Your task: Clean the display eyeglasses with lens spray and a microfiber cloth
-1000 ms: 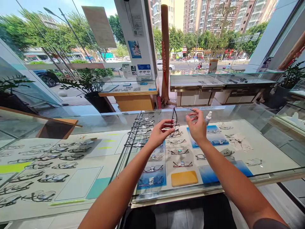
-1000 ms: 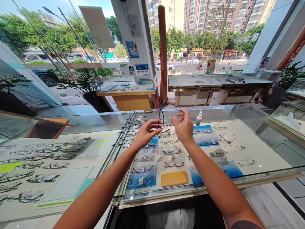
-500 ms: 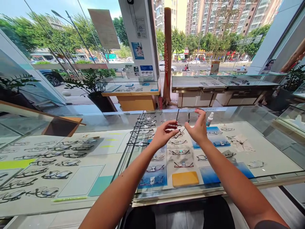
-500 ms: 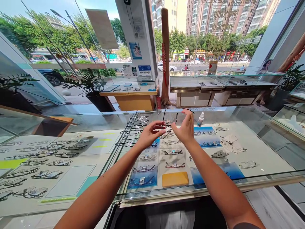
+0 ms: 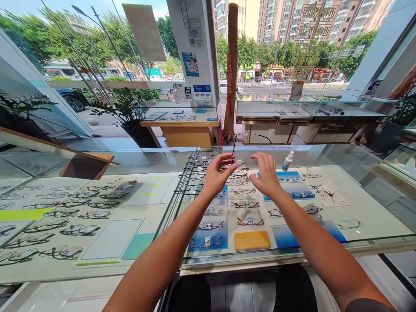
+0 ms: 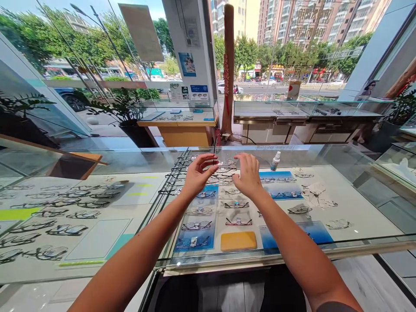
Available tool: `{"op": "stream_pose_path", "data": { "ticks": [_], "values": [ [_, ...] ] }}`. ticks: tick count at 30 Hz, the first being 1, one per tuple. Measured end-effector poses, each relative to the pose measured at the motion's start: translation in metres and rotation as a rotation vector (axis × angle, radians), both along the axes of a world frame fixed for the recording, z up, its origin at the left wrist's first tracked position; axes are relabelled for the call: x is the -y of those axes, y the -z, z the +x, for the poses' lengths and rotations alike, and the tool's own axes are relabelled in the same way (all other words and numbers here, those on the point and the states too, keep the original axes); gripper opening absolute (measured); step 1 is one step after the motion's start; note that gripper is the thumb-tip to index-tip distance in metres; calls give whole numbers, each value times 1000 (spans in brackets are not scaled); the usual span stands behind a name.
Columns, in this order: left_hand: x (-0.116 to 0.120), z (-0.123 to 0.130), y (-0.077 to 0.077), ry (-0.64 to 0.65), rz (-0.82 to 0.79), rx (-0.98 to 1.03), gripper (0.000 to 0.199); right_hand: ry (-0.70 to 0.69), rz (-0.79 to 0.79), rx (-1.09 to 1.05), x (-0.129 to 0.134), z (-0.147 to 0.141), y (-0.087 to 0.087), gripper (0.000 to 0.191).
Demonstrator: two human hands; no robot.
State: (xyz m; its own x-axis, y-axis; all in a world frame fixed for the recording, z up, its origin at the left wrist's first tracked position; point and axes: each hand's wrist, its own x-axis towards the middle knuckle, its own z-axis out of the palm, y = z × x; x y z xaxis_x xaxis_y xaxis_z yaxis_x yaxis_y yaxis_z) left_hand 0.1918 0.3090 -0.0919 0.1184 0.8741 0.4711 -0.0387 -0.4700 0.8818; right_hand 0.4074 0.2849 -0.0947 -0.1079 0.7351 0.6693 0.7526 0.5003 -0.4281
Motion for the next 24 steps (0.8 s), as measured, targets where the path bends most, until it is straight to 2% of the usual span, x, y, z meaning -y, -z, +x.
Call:
{"op": "stream_pose_path", "data": {
  "ticks": [3, 6, 9, 12, 14, 16, 18, 19, 21, 24],
  "values": [
    [6, 3, -2, 41, 1, -36, 52, -199, -41, -115, 3, -5, -3, 42],
    [11, 8, -1, 86, 19, -72, 60, -365, -75, -332, 5, -14, -4, 32],
    [13, 14, 2, 123, 42, -88, 68, -374, -80, -515, 6, -22, -4, 33],
    [15, 18, 4, 113, 143, -129, 73, -382, -47, -563, 5, -23, -7, 34],
    [18, 18, 4, -13, 322, -210, 66, -318, 42, -579, 3, -17, -12, 33],
    [25, 18, 2, -201, 581, -340, 46, -175, 196, -558, -1, -6, -18, 30],
    [33, 20, 2, -290, 797, -476, 24, -14, 329, -500, -8, 9, -23, 30],
    [37, 22, 3, -275, 849, -535, 16, 59, 377, -461, -11, 17, -26, 32],
    [45, 33, 7, -169, 836, -665, 9, 186, 455, -380, -16, 32, -32, 34],
    [47, 59, 20, 0, 755, -921, 23, 295, 513, -347, -17, 47, -42, 36]
  ]
}}
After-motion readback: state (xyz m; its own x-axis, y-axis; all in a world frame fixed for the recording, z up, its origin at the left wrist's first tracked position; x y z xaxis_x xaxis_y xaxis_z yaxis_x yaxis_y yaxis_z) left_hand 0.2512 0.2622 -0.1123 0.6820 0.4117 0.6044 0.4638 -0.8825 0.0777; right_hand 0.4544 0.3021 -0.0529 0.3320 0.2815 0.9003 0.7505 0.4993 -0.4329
